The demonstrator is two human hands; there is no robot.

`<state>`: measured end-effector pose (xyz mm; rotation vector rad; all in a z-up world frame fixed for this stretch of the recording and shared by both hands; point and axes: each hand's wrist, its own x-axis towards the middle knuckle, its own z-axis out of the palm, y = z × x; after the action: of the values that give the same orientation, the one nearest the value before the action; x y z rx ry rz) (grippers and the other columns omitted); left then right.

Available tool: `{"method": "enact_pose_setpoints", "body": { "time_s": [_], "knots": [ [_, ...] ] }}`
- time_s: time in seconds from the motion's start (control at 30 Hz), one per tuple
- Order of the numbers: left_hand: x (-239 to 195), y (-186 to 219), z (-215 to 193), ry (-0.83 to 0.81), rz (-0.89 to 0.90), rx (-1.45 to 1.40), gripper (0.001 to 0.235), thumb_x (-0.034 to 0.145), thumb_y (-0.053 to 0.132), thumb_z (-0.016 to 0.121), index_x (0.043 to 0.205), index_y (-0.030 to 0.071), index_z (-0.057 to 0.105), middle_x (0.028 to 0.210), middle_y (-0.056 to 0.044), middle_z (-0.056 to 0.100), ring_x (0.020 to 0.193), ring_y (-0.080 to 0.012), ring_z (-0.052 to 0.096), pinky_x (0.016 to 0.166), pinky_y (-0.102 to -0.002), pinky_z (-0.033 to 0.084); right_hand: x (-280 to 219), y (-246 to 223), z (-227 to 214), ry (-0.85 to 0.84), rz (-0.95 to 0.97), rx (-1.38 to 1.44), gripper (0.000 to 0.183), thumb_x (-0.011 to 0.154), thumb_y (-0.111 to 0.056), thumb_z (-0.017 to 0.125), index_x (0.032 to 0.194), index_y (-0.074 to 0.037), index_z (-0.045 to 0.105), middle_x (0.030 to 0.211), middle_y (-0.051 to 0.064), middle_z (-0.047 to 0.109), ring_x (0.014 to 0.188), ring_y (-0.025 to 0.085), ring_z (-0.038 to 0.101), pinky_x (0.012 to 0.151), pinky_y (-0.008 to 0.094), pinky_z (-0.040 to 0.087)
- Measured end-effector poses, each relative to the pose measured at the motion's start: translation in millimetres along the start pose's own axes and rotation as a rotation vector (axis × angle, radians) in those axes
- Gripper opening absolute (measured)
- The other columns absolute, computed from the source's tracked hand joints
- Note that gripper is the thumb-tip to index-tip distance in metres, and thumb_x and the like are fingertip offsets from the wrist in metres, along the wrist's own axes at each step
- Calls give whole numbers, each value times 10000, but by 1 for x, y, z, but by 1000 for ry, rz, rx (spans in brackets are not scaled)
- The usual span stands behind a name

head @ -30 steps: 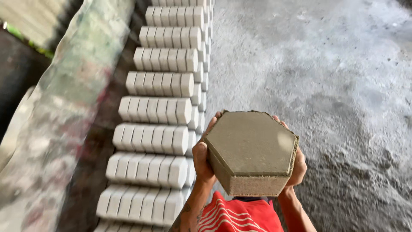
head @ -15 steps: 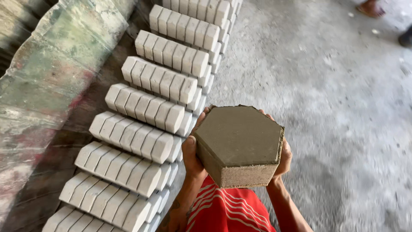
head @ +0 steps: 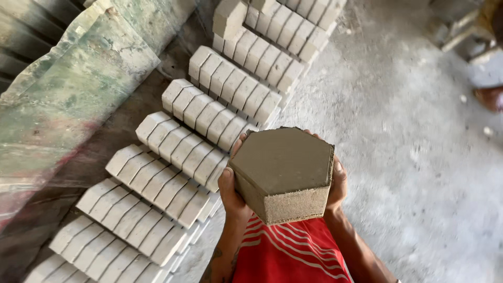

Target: The person fills a hexagonal mold with a sand mixture, compacts it using a mallet and a level, scrapes away excess material, and then removes the mold to produce a block which they stack with others.

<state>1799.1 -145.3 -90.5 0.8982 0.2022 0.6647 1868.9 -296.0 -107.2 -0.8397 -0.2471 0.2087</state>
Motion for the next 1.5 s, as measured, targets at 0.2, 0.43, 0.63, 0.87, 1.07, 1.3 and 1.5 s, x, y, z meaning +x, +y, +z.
{"method": "enact_pose_setpoints", "body": {
  "time_s": [0.2, 0.43, 0.63, 0.87, 1.07, 1.3, 1.5],
  "knots": [
    [134, -88, 49, 216, 43, 36, 630, 1073, 403, 347, 1538, -21, 375, 1602, -209, 387, 1435, -248, 402, 1182, -444, 310, 198, 12, -55, -152, 177, 47, 678, 989, -378, 565, 1478, 73, 433, 1560, 291, 398, 1449, 451, 388, 1182, 636, 309],
    [294, -248, 81, 418, 174, -329, 612, 1091, 418, 442, 1552, 24, 362, 1679, -129, 229, 1549, -279, 235, 1262, -530, 241, 441, 79, -135, -329, 506, 73, 653, 1006, -363, 579, 1482, 61, 441, 1572, 271, 397, 1461, 444, 378, 1194, 631, 301],
    [403, -367, 51, 706, 105, -274, 754, 999, 483, 524, 1545, -9, 356, 1661, -119, 293, 1485, -282, 357, 1174, -472, 362, 577, 183, -201, -414, 737, 102, 628, 1022, -348, 592, 1486, 50, 450, 1584, 251, 396, 1474, 436, 368, 1206, 627, 293],
    [499, -481, -56, 762, 165, -154, 610, 1075, 416, 371, 1536, 17, 405, 1599, -178, 400, 1468, -316, 376, 1186, -520, 331, 662, 335, -237, -494, 672, -399, 518, 995, -332, 445, 1300, 58, 596, 1224, 212, 640, 1138, 282, 583, 973, 427, 505],
    [569, -501, -114, 1095, 1, -146, 525, 999, 454, 526, 1361, 82, 608, 1321, -126, 604, 1179, -247, 566, 1023, -464, 432, 683, 445, -262, -312, 713, -444, 318, 1036, -273, 471, 884, -100, 690, 807, 50, 627, 746, 170, 550, 746, 319, 469],
    [590, -525, -165, 1143, -33, -174, 519, 1002, 490, 572, 1335, 105, 675, 1255, -96, 675, 1095, -198, 620, 1007, -424, 504, 692, 510, -265, -140, 775, -446, 247, 967, -312, 641, 793, -144, 693, 740, 10, 590, 681, 149, 510, 664, 308, 432],
    [594, -526, -182, 1227, -88, -258, 503, 962, 514, 637, 1264, 115, 694, 1119, -85, 688, 1038, -229, 662, 968, -438, 541, 700, 572, -332, -99, 822, -555, 270, 904, -398, 722, 890, -132, 679, 849, 54, 552, 831, 229, 567, 812, 401, 506]
  ]
}}
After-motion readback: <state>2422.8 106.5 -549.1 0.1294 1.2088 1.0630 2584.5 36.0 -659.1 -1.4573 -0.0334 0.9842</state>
